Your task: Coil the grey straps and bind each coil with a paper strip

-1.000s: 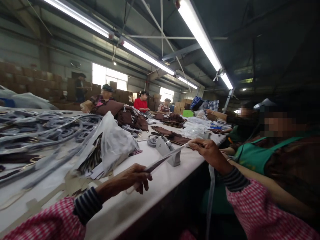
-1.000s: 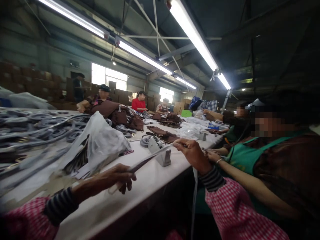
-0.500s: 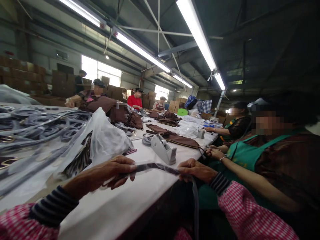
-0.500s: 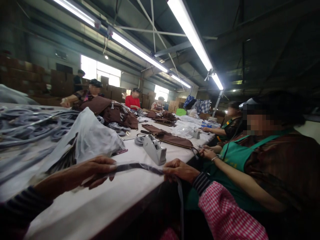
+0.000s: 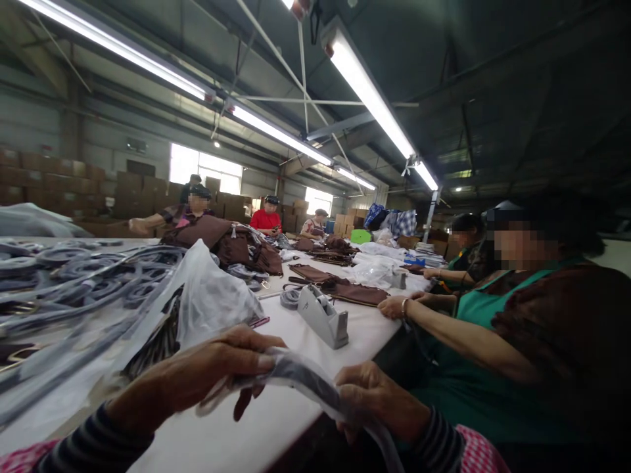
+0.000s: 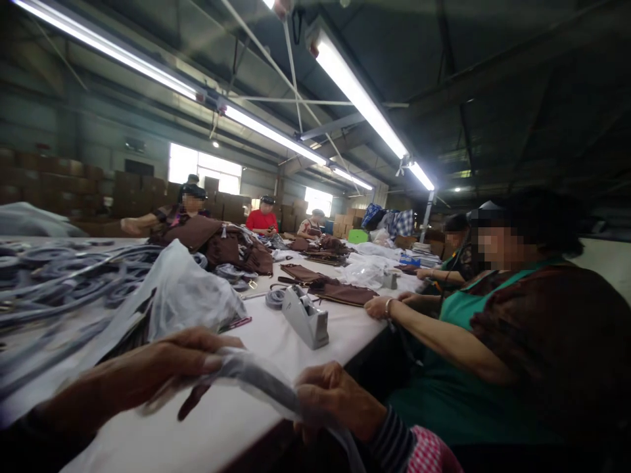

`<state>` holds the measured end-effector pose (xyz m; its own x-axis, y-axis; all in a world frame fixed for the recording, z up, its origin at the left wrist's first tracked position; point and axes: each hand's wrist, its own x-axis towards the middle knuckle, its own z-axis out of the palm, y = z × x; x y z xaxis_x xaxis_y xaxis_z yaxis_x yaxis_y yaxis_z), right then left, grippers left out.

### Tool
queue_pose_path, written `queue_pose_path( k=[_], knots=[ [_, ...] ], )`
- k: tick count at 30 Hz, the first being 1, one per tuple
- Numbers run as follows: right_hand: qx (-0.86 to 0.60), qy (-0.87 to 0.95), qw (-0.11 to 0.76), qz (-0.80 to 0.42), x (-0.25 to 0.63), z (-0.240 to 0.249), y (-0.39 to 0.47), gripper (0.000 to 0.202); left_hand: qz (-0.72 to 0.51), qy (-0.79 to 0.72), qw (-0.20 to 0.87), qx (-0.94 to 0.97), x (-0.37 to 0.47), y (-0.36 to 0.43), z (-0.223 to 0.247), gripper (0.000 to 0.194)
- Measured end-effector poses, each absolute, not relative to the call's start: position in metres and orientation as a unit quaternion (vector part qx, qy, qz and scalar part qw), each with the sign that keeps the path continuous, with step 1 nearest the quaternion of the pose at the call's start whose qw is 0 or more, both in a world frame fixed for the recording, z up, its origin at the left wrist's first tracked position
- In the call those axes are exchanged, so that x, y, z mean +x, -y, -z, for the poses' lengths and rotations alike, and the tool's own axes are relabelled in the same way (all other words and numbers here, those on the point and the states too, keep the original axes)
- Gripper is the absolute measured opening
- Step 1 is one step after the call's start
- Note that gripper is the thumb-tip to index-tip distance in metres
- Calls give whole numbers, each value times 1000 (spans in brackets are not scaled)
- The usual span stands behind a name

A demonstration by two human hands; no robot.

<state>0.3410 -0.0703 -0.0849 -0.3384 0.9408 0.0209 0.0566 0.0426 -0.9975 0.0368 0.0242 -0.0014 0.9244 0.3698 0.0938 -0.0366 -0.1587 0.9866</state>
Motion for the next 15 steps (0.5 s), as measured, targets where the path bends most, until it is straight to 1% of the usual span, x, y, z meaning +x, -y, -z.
queue_pose_path(
  k=[2, 5, 9, 15],
  knots=[
    [-419, 584, 417, -557, 334, 84, 74, 52, -205, -128, 653, 718, 42, -25, 6, 32],
    [-425, 581, 444, -534, 331, 80, 75, 51, -235, -157, 629, 725, 46, -22, 7, 36],
    [-437, 599, 463, -486, 326, 71, 68, 50, -218, -206, 568, 767, 48, -17, 2, 37],
    [-465, 604, 498, -414, 309, 59, 54, 49, -187, -284, 481, 808, 51, -19, 7, 33]
  ],
)
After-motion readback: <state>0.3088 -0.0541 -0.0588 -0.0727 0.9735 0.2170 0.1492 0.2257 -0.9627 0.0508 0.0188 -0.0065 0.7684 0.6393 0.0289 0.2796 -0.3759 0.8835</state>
